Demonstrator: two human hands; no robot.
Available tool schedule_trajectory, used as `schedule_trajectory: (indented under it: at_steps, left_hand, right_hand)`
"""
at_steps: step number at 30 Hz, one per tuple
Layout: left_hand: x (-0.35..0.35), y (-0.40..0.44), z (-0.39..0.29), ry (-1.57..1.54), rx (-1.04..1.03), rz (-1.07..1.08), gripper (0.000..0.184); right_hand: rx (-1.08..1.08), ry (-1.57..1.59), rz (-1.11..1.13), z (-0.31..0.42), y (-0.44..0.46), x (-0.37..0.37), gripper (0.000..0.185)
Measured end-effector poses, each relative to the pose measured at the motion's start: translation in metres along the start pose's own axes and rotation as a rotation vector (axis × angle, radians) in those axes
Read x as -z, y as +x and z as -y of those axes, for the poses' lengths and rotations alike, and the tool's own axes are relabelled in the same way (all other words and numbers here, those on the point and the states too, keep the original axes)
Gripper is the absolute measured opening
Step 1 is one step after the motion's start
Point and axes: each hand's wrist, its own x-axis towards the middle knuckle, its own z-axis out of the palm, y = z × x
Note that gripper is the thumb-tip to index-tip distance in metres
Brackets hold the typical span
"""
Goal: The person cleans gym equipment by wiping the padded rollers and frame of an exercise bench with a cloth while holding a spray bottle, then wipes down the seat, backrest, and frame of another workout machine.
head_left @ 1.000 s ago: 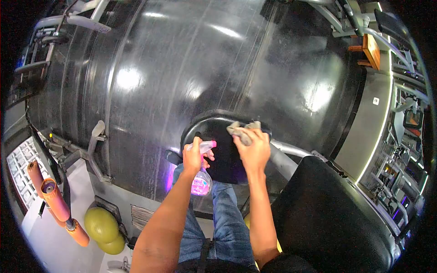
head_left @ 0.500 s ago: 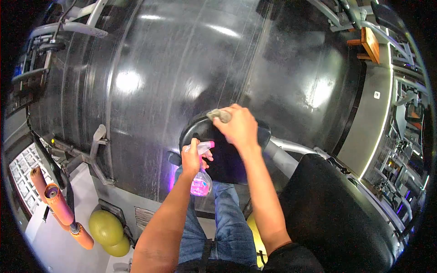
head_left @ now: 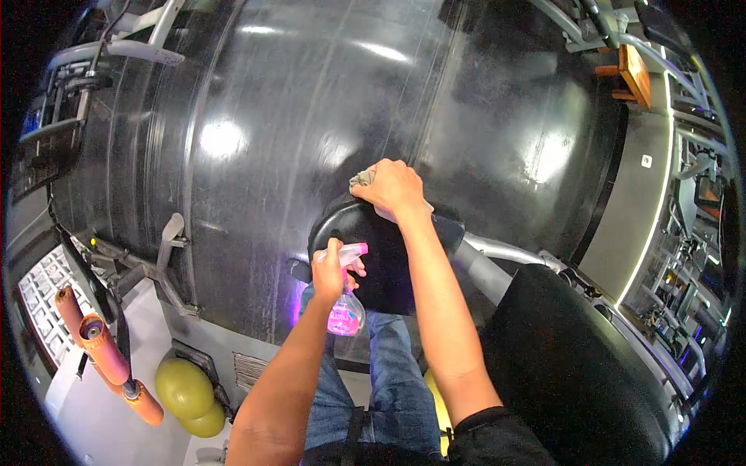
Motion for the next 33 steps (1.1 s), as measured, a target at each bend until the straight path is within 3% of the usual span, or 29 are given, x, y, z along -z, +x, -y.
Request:
schedule_trajectory:
  at_steps: [3,5,9,11,13,14,16,20,27,33]
  left_hand:
    - [0.002,0.007,0.005,0.017,-0.003,0.044,0.055]
    - [0.003,0.006,0.004,0.031,0.016,0.048,0.056]
    - [0.003,0.012,0.010,0.029,-0.018,0.037,0.057]
    - [0.002,0.010,0.008,0.039,-0.012,0.030,0.058]
    - [0.002,0.009,0.006,0.051,0.005,0.044,0.058]
    - [0.002,0.009,0.005,0.060,0.019,0.048,0.058]
    - [0.002,0.007,0.003,0.041,0.014,0.049,0.056]
    - [0.002,0.010,0.004,0.019,0.037,0.050,0.054]
    - [0.000,0.010,0.002,0.013,0.017,0.058,0.055]
    - [-0.001,0.012,0.002,0.079,-0.014,0.054,0.062]
  right_hand:
    - [-0.093,0.046,0.031,-0.012,-0.006,0.015,0.048]
    - [-0.281,0.076,0.113,-0.032,-0.015,0.031,0.056]
    - [-0.430,-0.080,0.023,-0.070,-0.043,0.057,0.064]
    - [-0.547,0.079,0.075,-0.098,-0.053,0.063,0.062]
    - [-0.528,0.193,0.071,-0.104,-0.059,0.060,0.060]
    - [-0.497,0.098,-0.045,-0.103,-0.061,0.051,0.058]
    - [-0.407,-0.068,-0.180,-0.076,-0.062,0.037,0.053]
    - [-0.262,0.033,-0.366,-0.022,-0.071,0.014,0.038]
    - [-0.077,0.104,-0.592,-0.053,-0.121,-0.020,0.028]
    - [-0.281,0.216,-0.724,-0.080,-0.148,-0.024,0.025]
